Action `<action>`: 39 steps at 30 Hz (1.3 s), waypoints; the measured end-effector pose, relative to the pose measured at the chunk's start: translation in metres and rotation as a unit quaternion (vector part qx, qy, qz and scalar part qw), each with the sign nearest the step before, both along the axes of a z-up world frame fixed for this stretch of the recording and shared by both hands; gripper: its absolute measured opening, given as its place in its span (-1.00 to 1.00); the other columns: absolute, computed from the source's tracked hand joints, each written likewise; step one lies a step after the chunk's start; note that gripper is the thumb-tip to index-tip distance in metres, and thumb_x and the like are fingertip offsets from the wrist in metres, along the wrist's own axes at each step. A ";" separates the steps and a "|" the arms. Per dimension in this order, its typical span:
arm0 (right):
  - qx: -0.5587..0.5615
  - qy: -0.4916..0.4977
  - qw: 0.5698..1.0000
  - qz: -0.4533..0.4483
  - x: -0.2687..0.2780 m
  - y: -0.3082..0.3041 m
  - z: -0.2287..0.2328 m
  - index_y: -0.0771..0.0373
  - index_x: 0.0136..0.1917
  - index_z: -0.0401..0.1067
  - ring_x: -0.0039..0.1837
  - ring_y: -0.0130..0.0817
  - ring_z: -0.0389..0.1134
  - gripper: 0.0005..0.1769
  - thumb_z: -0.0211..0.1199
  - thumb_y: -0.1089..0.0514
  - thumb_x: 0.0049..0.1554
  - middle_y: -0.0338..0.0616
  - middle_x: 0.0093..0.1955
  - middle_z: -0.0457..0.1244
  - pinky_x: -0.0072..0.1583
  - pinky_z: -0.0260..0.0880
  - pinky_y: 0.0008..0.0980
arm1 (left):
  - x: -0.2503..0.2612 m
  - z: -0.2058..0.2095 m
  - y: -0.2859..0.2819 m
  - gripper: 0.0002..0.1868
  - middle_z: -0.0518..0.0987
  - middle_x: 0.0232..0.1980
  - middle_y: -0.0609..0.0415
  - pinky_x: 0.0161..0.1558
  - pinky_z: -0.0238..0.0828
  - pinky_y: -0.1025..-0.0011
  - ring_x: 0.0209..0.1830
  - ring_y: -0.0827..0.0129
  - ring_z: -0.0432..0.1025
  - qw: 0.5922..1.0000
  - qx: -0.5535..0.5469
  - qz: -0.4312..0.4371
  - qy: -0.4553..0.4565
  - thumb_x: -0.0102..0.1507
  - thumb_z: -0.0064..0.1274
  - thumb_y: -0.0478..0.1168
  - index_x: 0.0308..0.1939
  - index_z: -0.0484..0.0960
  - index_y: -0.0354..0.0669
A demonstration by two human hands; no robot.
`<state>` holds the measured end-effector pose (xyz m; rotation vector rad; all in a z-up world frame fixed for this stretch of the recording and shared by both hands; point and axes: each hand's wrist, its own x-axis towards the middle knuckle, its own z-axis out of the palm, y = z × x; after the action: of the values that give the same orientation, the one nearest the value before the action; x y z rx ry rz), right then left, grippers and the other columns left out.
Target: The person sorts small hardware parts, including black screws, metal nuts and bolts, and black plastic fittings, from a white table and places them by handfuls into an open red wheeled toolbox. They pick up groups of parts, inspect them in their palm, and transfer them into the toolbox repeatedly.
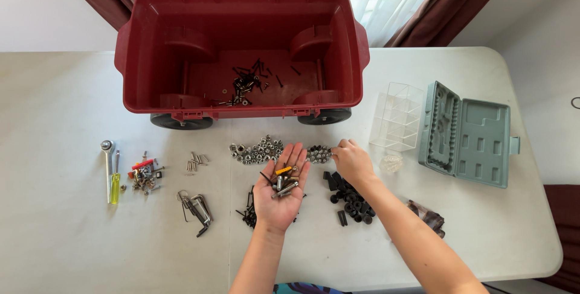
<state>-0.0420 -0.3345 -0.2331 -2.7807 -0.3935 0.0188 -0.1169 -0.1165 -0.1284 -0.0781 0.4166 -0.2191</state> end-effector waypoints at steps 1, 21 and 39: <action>0.016 -0.007 1.000 -0.005 -0.001 0.003 0.011 0.14 -0.06 0.63 0.11 -0.18 0.35 -0.84 0.30 0.16 0.08 -0.21 -0.05 0.36 0.09 0.42 -0.22 | 0.001 0.001 0.000 -0.43 0.32 0.51 -0.22 0.51 0.05 0.13 0.55 0.04 0.15 1.000 -0.001 -0.001 -0.004 0.44 -0.39 -0.10 0.42 0.30 -0.43; 0.240 0.017 0.942 0.235 -0.076 0.071 0.186 0.25 0.02 0.58 0.04 -0.08 0.41 -0.80 0.32 0.27 0.09 -0.12 0.01 0.34 0.07 0.41 -0.22 | -0.007 -0.008 -0.022 -0.40 0.32 0.52 -0.17 0.54 -0.01 0.16 0.55 0.08 0.16 0.991 0.103 -0.040 -0.082 0.44 -0.51 -0.08 0.44 0.27 -0.41; 0.281 0.112 0.947 -0.103 -0.007 -0.002 0.130 0.25 0.06 0.59 -0.23 -0.30 0.46 -0.77 0.34 0.18 0.12 -0.06 -0.13 0.47 -0.11 0.47 -0.37 | -0.007 -0.010 -0.006 -0.44 0.36 0.46 -0.22 0.47 0.16 0.15 0.50 0.06 0.23 0.998 0.066 -0.008 0.007 0.46 -0.44 -0.10 0.40 0.30 -0.44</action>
<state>-0.0487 -0.3363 -0.1027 -2.2081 -0.0329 0.1488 -0.1234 -0.1228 -0.1382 0.0540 0.4448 -0.2071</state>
